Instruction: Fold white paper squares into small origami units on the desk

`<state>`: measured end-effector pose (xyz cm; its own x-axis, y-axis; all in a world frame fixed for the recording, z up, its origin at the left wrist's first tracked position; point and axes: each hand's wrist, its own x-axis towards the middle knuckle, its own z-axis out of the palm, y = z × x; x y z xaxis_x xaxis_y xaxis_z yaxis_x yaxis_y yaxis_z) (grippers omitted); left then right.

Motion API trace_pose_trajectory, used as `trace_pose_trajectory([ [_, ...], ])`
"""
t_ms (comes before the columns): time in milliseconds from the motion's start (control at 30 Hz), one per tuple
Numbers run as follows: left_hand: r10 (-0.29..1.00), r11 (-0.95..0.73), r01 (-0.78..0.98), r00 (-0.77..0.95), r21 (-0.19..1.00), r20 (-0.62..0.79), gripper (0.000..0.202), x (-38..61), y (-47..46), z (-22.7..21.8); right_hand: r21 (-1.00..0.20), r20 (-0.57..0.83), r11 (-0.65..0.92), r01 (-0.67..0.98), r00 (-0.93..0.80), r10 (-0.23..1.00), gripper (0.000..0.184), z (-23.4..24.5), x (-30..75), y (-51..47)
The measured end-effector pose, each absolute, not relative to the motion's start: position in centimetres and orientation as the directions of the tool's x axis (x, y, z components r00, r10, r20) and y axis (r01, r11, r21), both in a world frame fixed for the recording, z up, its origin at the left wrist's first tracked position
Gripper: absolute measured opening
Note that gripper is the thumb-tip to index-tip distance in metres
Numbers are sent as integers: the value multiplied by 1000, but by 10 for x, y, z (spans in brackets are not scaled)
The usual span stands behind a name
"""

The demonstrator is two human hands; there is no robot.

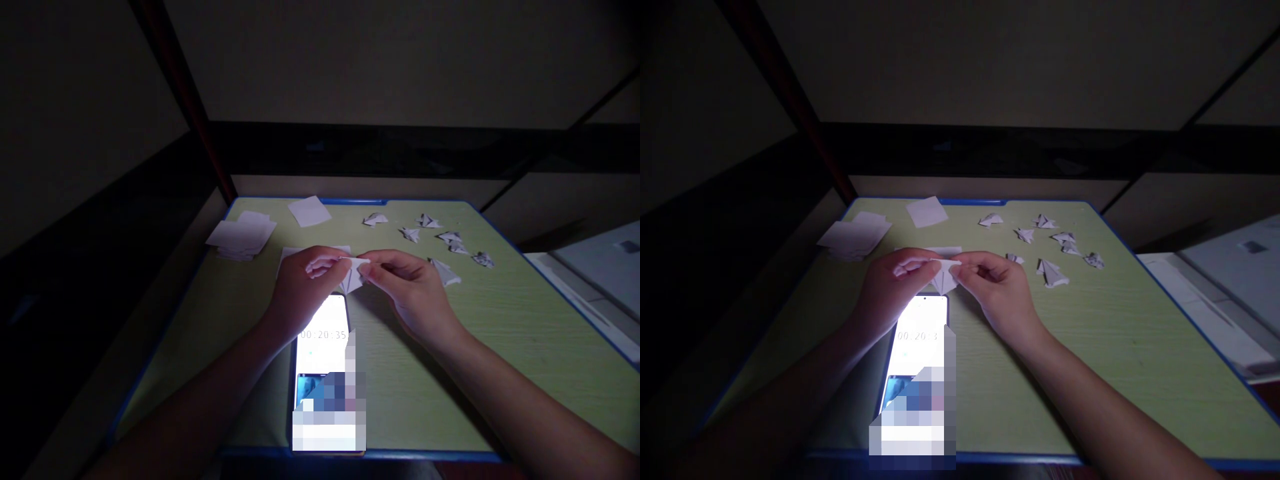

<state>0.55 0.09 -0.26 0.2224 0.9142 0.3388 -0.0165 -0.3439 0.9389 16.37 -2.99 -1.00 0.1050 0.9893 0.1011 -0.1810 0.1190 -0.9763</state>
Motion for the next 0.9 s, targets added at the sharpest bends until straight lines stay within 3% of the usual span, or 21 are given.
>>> trace_pose_trajectory([
  [367,939,-295,-52,169,954,299,7,8,0,0,-977,97,115,-177,102,990,6,-9,165,-31],
  [900,925,-305,-21,233,952,301,2,7,-3,2,-972,155,170,-164,97,983,5,-8,165,-33],
])
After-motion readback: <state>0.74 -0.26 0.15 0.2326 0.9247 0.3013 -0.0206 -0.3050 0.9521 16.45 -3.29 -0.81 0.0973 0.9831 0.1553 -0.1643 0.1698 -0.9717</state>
